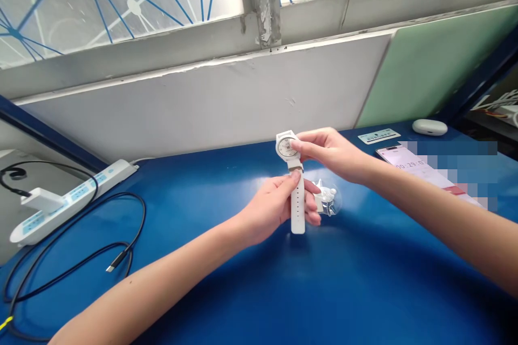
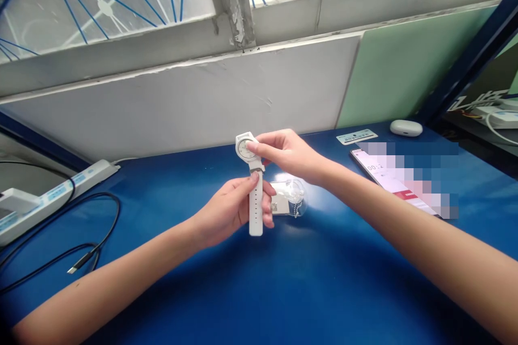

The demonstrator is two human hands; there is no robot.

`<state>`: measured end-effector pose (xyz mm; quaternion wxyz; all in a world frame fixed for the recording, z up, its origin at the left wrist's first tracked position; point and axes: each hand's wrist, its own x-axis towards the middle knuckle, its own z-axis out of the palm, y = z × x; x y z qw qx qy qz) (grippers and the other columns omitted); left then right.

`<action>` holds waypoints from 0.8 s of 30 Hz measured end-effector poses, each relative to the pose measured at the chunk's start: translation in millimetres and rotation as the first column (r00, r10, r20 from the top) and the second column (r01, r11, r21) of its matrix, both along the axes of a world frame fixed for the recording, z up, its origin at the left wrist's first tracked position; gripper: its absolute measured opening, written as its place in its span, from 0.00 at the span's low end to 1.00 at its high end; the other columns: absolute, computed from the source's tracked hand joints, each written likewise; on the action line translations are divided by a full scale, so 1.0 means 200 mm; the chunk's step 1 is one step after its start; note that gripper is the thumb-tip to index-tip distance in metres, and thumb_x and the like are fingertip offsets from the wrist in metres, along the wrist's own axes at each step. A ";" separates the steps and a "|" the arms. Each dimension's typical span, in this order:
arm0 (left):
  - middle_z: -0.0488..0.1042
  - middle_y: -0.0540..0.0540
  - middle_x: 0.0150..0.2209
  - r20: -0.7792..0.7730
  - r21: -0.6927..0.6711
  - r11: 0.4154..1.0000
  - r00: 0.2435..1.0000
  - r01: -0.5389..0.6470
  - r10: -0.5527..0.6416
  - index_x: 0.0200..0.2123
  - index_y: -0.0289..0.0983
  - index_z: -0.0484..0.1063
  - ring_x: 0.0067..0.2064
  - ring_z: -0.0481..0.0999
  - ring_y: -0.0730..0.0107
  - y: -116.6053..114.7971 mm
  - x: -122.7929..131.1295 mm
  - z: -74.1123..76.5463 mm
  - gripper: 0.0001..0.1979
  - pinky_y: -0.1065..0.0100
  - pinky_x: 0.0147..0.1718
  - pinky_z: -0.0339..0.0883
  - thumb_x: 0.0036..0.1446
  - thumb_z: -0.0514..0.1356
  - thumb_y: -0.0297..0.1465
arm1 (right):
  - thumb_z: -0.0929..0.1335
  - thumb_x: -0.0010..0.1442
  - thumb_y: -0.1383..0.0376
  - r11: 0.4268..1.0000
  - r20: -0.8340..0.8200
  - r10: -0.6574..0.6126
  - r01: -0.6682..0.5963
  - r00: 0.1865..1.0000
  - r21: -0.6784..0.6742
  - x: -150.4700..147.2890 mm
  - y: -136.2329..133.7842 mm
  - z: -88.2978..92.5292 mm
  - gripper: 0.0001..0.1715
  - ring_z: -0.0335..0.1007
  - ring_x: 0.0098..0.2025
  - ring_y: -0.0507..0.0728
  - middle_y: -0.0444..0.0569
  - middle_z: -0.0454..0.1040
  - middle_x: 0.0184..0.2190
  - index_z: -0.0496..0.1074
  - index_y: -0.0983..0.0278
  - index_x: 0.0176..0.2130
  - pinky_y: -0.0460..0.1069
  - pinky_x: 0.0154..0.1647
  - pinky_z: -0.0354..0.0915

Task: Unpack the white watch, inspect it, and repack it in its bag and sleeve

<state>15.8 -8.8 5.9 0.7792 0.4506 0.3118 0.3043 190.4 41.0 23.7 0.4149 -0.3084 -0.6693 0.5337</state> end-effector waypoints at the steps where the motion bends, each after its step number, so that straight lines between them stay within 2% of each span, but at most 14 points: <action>1: 0.73 0.48 0.26 0.015 -0.019 1.000 1.000 0.000 0.000 0.37 0.31 0.74 0.25 0.76 0.70 0.00 0.00 -0.01 0.23 0.65 0.32 0.73 0.64 0.59 0.48 | 0.70 0.62 0.50 0.992 -0.089 0.020 -0.030 0.996 -0.122 -0.03 0.00 -0.02 0.20 0.77 0.37 0.56 0.50 0.82 0.34 0.81 0.64 0.38 0.51 0.44 0.73; 3: 0.72 0.48 0.25 0.045 -0.045 0.999 0.999 -0.011 0.013 0.36 0.31 0.74 0.24 0.75 0.71 0.00 0.01 -0.04 0.21 0.65 0.32 0.73 0.67 0.57 0.45 | 0.68 0.65 0.52 0.938 -0.250 0.025 -0.109 0.968 -0.330 -0.08 0.00 -0.06 0.20 0.78 0.40 0.55 0.53 0.83 0.40 0.81 0.64 0.42 0.51 0.46 0.73; 6: 0.72 0.48 0.25 0.061 -0.073 0.997 0.998 0.016 -0.011 0.35 0.31 0.74 0.25 0.76 0.69 0.01 0.00 -0.06 0.18 0.63 0.33 0.74 0.66 0.57 0.41 | 0.68 0.67 0.58 0.869 -0.367 0.016 -0.194 0.930 -0.455 -0.12 -0.03 -0.08 0.15 0.79 0.46 0.55 0.53 0.82 0.46 0.80 0.64 0.45 0.49 0.52 0.72; 9: 0.73 0.47 0.26 0.088 -0.074 0.995 0.994 0.064 -0.058 0.35 0.31 0.75 0.27 0.78 0.67 0.01 0.00 -0.06 0.14 0.64 0.34 0.73 0.62 0.60 0.38 | 0.68 0.67 0.60 0.842 -0.403 0.050 -0.256 0.914 -0.475 -0.12 -0.05 -0.07 0.14 0.79 0.47 0.56 0.53 0.82 0.48 0.79 0.64 0.47 0.49 0.52 0.73; 11: 0.75 0.46 0.27 0.125 -0.073 0.993 0.989 0.093 -0.083 0.35 0.30 0.76 0.29 0.78 0.66 0.00 0.01 -0.05 0.13 0.65 0.35 0.73 0.59 0.63 0.36 | 0.66 0.69 0.61 0.847 -0.433 0.028 -0.251 0.901 -0.469 -0.11 -0.05 -0.05 0.15 0.80 0.45 0.56 0.53 0.81 0.49 0.77 0.65 0.48 0.50 0.50 0.74; 16: 0.78 0.41 0.31 0.202 -0.107 0.982 0.970 0.158 -0.134 0.40 0.29 0.75 0.33 0.81 0.62 -0.03 0.02 -0.06 0.17 0.62 0.40 0.72 0.63 0.61 0.40 | 0.58 0.74 0.59 0.854 -0.504 -0.071 -0.208 0.861 -0.476 -0.09 -0.04 -0.02 0.20 0.81 0.44 0.55 0.51 0.82 0.46 0.74 0.63 0.51 0.52 0.50 0.74; 20: 0.79 0.38 0.34 0.212 -0.144 0.974 0.967 0.174 -0.141 0.42 0.29 0.75 0.37 0.82 0.58 -0.04 0.02 -0.08 0.18 0.59 0.43 0.72 0.66 0.59 0.40 | 0.55 0.73 0.58 0.791 -0.499 -0.011 -0.298 0.867 -0.535 -0.09 -0.04 -0.02 0.26 0.80 0.46 0.58 0.55 0.82 0.46 0.74 0.66 0.51 0.55 0.58 0.69; 24: 0.80 0.36 0.35 0.184 -0.172 0.972 0.975 0.158 -0.126 0.42 0.28 0.76 0.39 0.82 0.56 -0.03 0.01 -0.07 0.16 0.58 0.44 0.72 0.65 0.59 0.38 | 0.58 0.71 0.63 0.740 -0.481 0.042 -0.351 0.876 -0.574 -0.09 -0.05 -0.05 0.22 0.79 0.50 0.60 0.58 0.81 0.48 0.74 0.71 0.51 0.57 0.60 0.67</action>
